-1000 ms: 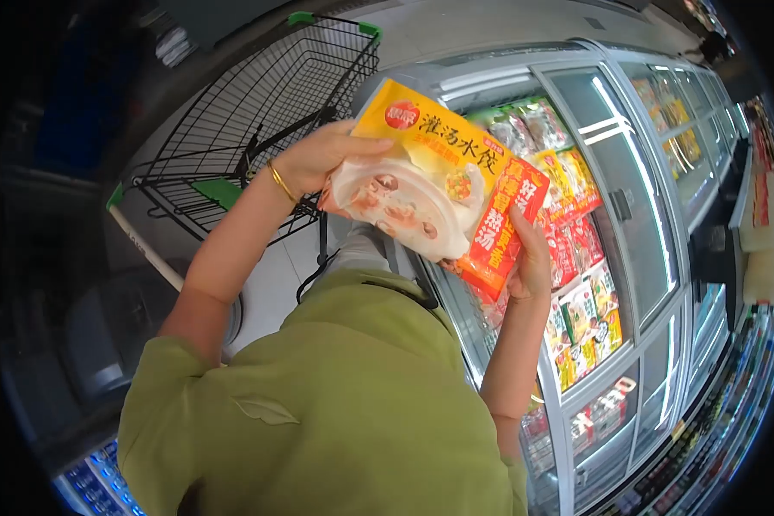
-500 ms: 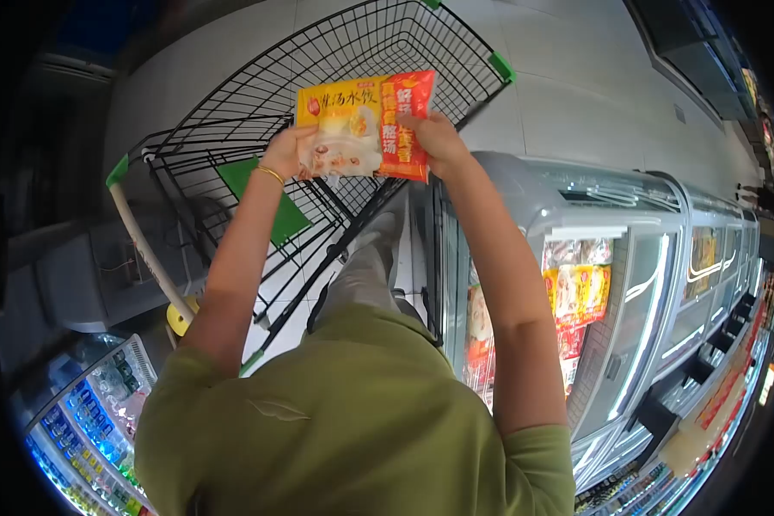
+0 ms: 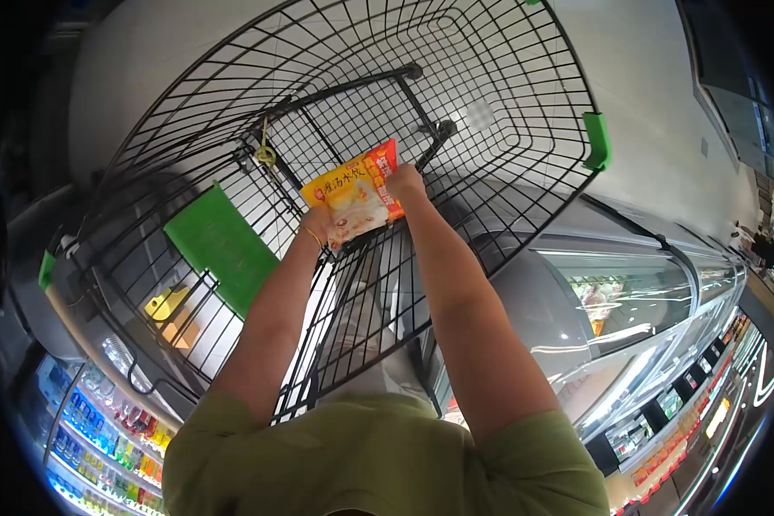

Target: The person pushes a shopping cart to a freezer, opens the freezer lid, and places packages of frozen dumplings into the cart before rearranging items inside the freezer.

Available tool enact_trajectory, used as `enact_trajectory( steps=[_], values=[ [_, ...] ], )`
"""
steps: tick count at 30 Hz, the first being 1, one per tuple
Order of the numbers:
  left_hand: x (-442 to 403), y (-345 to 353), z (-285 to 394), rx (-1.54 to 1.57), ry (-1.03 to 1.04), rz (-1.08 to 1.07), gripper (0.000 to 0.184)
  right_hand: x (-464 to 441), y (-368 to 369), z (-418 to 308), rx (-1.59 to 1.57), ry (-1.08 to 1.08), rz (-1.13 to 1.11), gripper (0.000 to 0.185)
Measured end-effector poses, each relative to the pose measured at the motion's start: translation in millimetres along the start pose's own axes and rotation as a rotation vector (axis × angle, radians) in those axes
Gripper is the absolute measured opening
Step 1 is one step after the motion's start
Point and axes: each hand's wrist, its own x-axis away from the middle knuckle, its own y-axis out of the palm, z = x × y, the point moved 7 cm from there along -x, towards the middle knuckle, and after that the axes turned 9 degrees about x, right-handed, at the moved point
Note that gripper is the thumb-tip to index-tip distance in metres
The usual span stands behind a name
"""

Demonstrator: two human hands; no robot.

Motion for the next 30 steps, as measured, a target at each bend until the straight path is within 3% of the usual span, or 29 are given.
enact_trajectory(
  steps=[4, 6, 7, 8, 9, 10, 11, 12, 13, 14, 16, 18, 19, 22, 25, 26, 28, 30],
  values=[
    [-6.0, 20.4, -32.6, 1.088, -0.275, 0.304, 0.043, 11.9, -7.6, 4.8, -0.05, 0.029, 0.035, 0.034],
    [0.0, 41.4, -36.6, 1.573, -0.354, 0.385, 0.048, 22.9, -10.6, 0.0, 0.048, 0.082, -0.061, 0.033],
    [7.7, 37.3, -43.2, 1.303, -0.495, 0.486, 0.052, 28.5, -14.5, -5.0, 0.059, 0.057, -0.001, 0.033],
    [-1.9, 51.1, -56.7, 1.435, -0.46, 0.495, 0.067, 33.8, -17.5, -6.0, 0.07, 0.046, 0.069, 0.033],
    [8.0, 44.9, -67.4, 1.092, -0.714, 0.605, 0.08, 47.0, -30.6, -18.2, 0.108, -0.151, 0.17, 0.032],
    [-18.6, 57.7, -96.2, 1.051, -0.659, 0.56, 0.088, 67.1, -48.9, -26.7, 0.045, -0.144, 0.041, 0.029],
    [-12.9, 42.7, -90.3, 0.971, -0.67, 0.668, 0.08, 70.8, -48.8, -33.0, 0.123, -0.187, 0.032, 0.025],
    [-11.6, 29.0, -65.4, 1.101, -0.417, 0.551, 0.077, 74.7, -48.2, -40.2, 0.037, -0.303, 0.07, 0.024],
    [-3.6, 10.1, -40.5, 1.224, -0.172, 0.409, 0.075, 96.7, -59.1, -53.1, 0.184, -0.395, 0.002, 0.027],
    [3.8, -17.5, -33.0, 0.852, -0.238, 0.469, 0.056, 115.4, -67.1, -66.0, 0.226, -0.55, 0.086, 0.028],
    [29.6, -40.0, 13.2, 1.185, 0.036, 0.757, 0.041, 175.4, -100.2, -66.4, 0.077, -0.619, 0.22, 0.019],
    [40.8, -69.2, 74.0, 0.727, 0.339, 0.499, 0.034, 240.3, -125.9, -54.5, 0.066, -0.779, 0.385, 0.019],
    [45.7, -63.5, 108.0, 0.509, 0.531, 0.318, 0.038, 261.7, -134.2, -33.8, 0.012, -0.711, 0.406, 0.018],
    [94.9, -57.0, 186.8, 0.52, 0.617, 0.183, 0.046, 343.4, -162.4, 36.9, -0.066, -0.596, 0.461, 0.019],
    [164.1, -19.6, 269.5, 0.562, 0.688, -0.033, 0.057, 406.5, -159.7, 111.5, -0.36, -0.526, 0.665, 0.017],
    [177.3, -10.3, 283.1, 0.572, 0.704, -0.107, 0.061, 427.4, -157.3, 134.0, -0.42, -0.471, 0.716, 0.017],
    [177.5, -14.2, 275.7, 0.618, 0.542, -0.017, 0.076, 456.8, -138.8, 171.4, -0.521, -0.398, 0.777, 0.018],
    [177.6, -13.9, 270.8, 0.588, 0.551, -0.046, 0.077, 480.4, -114.0, 205.1, -0.639, -0.327, 0.829, 0.019]
  ],
)
